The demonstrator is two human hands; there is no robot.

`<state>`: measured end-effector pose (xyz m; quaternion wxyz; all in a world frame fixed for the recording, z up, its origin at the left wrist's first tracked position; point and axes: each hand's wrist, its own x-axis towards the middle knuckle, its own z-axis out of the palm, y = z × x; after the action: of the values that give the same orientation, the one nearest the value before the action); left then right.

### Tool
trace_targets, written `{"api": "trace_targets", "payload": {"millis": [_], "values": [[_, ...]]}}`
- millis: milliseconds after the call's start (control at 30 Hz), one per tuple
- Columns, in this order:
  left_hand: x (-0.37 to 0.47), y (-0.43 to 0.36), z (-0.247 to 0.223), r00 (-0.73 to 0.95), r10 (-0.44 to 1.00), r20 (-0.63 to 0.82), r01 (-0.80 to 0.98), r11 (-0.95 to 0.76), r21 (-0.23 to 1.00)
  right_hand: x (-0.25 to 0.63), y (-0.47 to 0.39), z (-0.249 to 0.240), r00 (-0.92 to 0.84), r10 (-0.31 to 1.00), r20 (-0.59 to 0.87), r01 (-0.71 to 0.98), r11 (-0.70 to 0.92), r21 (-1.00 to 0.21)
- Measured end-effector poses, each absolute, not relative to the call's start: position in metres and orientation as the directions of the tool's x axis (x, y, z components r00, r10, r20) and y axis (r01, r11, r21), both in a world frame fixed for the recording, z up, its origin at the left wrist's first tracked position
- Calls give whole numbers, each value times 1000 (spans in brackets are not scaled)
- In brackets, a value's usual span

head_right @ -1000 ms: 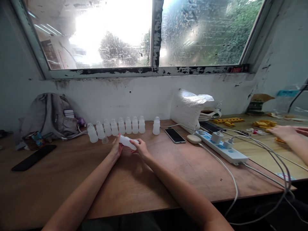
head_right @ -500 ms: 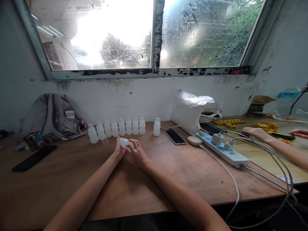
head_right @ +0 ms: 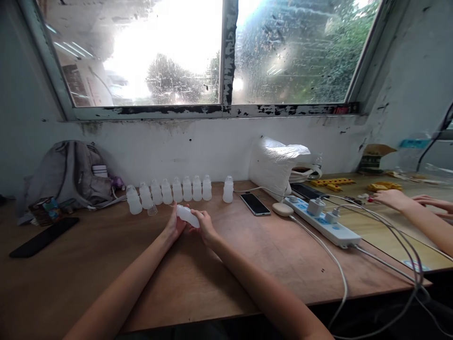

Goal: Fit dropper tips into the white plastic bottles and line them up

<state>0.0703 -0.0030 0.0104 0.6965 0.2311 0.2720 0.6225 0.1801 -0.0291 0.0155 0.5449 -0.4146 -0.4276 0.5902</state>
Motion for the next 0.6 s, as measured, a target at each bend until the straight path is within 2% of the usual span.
{"api": "trace_targets", "payload": {"millis": [67,167,267,333,467,600], "values": [[69,-4,13,83,995,-59,-725,101,682,185,-24,16,-212,970,-121,-420,-202,-885],[64,-5,18,83,997,5,-729,57,682,194,-18,16,-334,924,-185,-472,-334,-816],[60,-5,21,133,991,31,-760,82,645,198,-16,17,-325,932,-159,-482,-308,-821],[58,-4,19,139,990,-7,-767,113,632,198,-17,19,-295,946,-136,-483,-270,-833],[58,3,11,40,995,-90,-699,92,709,197,-19,20,-236,965,-117,-504,-225,-834],[57,5,7,13,999,-52,-687,46,726,199,-18,20,-165,979,-117,-469,-182,-864]]}}
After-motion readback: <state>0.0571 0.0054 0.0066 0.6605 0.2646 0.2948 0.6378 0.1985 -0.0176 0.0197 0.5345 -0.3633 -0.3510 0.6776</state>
